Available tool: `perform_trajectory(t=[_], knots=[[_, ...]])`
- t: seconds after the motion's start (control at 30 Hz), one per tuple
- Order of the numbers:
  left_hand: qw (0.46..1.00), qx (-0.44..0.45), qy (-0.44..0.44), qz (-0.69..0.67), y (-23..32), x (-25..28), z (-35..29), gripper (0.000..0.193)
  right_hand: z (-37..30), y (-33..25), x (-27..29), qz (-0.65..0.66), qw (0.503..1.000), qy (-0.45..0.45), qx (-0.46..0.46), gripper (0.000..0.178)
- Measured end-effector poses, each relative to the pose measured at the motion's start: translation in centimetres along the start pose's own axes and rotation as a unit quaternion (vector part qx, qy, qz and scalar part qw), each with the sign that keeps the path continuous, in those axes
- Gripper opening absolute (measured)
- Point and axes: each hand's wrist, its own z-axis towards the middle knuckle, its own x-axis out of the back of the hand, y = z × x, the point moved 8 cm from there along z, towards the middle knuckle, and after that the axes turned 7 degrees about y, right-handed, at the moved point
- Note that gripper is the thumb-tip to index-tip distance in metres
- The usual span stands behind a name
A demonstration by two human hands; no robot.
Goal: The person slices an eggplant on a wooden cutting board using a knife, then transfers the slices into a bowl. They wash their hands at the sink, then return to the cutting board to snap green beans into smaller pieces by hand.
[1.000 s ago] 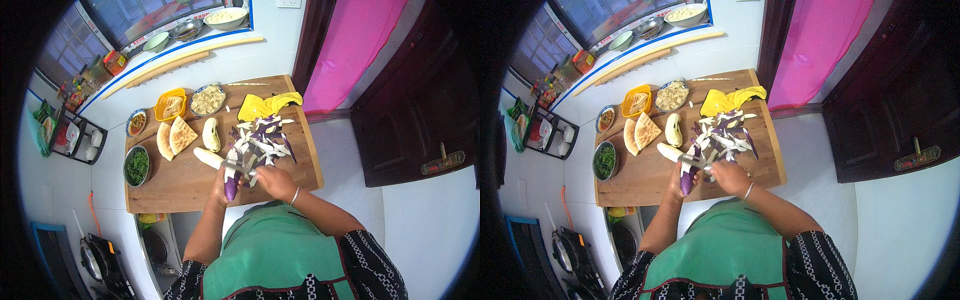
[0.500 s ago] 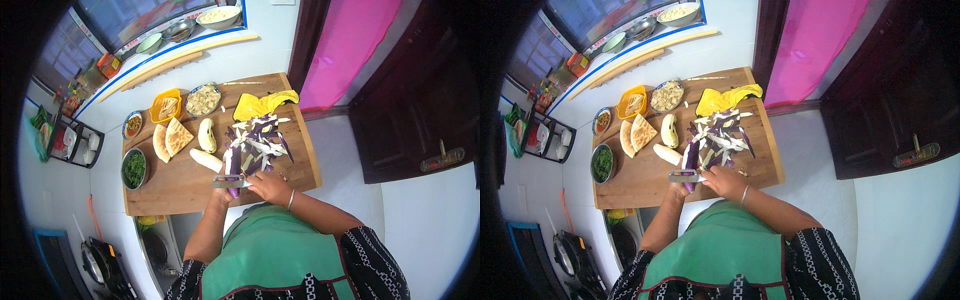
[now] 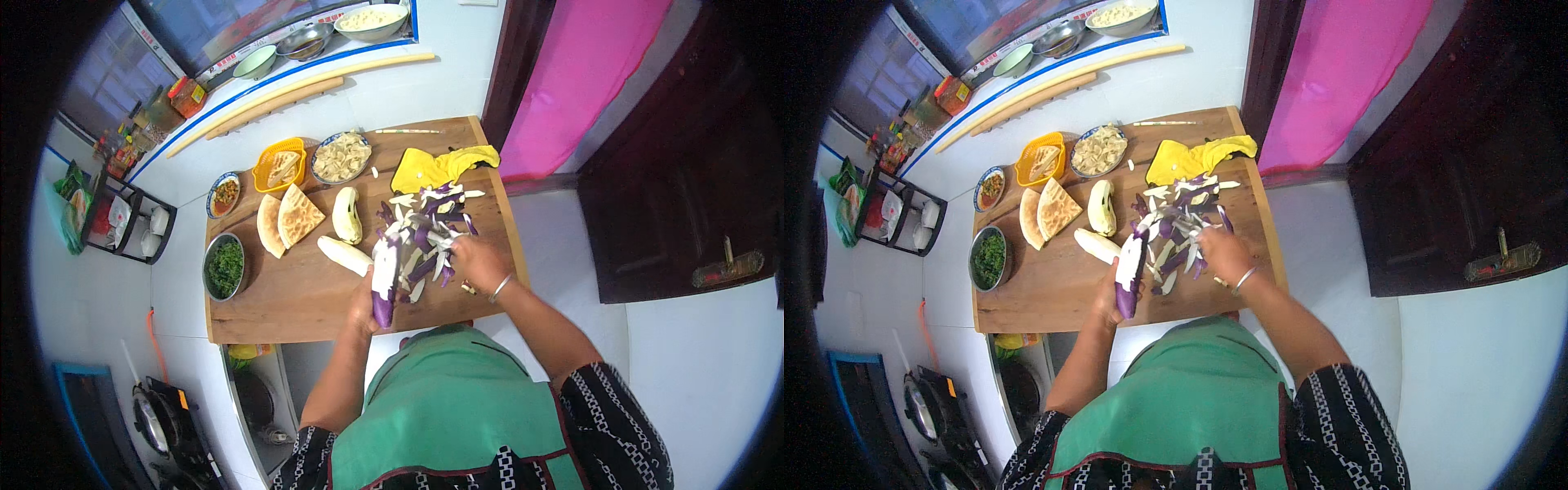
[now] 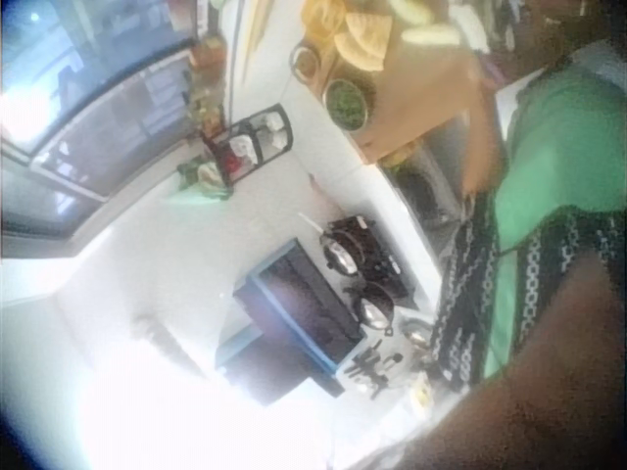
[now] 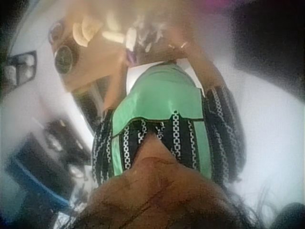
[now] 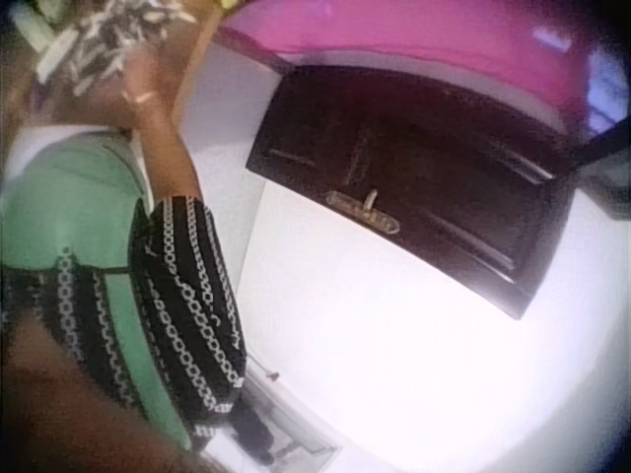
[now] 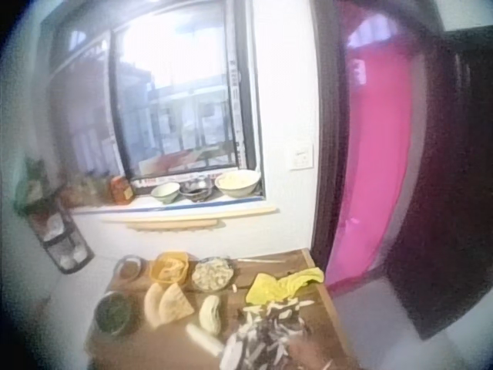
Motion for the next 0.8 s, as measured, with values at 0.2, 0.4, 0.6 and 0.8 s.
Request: perform_trajectory(t=[0.2, 0.4, 0.6, 0.8], knots=[[0.996, -0.029, 0.012, 0.082, 0.9, 0.2, 0.5, 0.042, -3.0, -7.5, -2.2, 0.001, 0.983, -0.019, 0.182, 0.021], [0.986, -0.092, -0.035, 0.136, 1.3, -1.5, -1.5, 0.041, 1.8, 1.8, -2.3, -0.098, 0.992, -0.078, -0.011, 0.024], [0.998, -0.045, -0.016, 0.04, 0.5, 1.0, 0.3, 0.041, -2.6, -6.3, -1.6, -0.002, 0.99, -0.021, 0.139, 0.027], [0.994, -0.003, -0.103, 0.026, -1.0, 1.2, 0.2, 0.05, 1.1, 2.2, -2.5, -0.098, 0.994, -0.044, -0.017, 0.028]])
